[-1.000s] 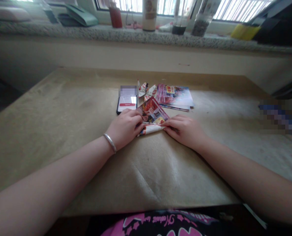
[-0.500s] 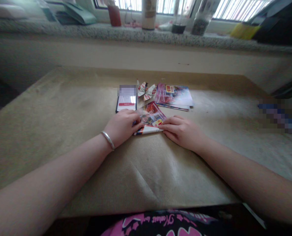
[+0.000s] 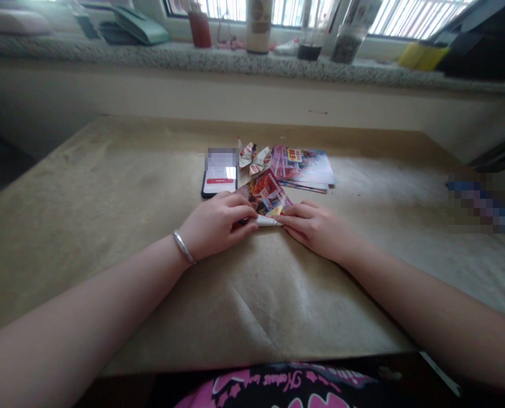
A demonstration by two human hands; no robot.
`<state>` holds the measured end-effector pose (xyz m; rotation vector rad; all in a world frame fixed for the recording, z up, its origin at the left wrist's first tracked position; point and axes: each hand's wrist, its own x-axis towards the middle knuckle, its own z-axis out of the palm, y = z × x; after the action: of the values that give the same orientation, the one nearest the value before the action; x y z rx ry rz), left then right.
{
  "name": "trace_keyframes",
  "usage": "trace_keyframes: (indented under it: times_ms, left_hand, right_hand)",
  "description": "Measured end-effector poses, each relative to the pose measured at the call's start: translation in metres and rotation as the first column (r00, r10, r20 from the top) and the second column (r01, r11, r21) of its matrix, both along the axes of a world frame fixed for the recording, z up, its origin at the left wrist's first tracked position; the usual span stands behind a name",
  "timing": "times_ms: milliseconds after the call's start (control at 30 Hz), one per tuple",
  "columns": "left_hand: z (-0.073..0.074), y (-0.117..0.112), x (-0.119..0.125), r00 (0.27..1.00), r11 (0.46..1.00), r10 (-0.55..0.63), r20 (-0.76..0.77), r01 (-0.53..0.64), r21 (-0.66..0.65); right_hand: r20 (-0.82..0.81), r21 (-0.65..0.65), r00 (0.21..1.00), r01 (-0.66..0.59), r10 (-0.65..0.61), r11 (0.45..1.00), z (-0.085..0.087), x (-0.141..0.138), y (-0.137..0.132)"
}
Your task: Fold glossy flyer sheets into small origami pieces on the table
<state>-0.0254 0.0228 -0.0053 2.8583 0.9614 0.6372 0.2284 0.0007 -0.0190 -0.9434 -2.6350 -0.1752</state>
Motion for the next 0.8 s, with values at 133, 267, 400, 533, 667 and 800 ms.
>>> trace_keyframes:
  times_ms: [133, 267, 400, 533, 667, 800]
  left_hand:
    - [-0.006, -0.001, -0.001, 0.998, 0.995, -0.045, -0.052, 0.049, 0.082]
    - [-0.011, 0.003, -0.002, 0.996, 0.992, -0.056, -0.073, 0.063, 0.107]
    - [-0.009, 0.002, -0.002, 0.991, 0.989, -0.033, -0.127, 0.051, 0.138]
    - [-0.004, -0.005, 0.0, 0.979, 0.984, 0.019, -0.204, 0.018, 0.176]
    - [-0.002, -0.009, 0.001, 0.976, 0.983, 0.043, -0.214, -0.002, 0.184]
    - [-0.005, -0.008, 0.002, 0.971, 0.978, 0.07, -0.227, -0.022, 0.208]
  right_hand:
    - [0.013, 0.045, 1.0, 0.018, -0.019, 0.999, 0.0, 0.002, 0.001]
    - [0.023, 0.052, 0.999, 0.043, -0.044, 0.998, 0.0, 0.001, 0.0]
    - [-0.044, 0.007, 0.998, 0.051, -0.051, 0.999, -0.002, 0.001, 0.0]
    - [-0.062, -0.035, 0.998, 0.023, -0.025, 0.999, -0.002, 0.003, 0.001]
    - [-0.074, -0.045, 0.996, 0.036, -0.039, 0.998, -0.002, 0.002, 0.003]
    - [-0.07, -0.056, 0.997, 0.04, -0.043, 0.998, -0.004, 0.001, 0.004]
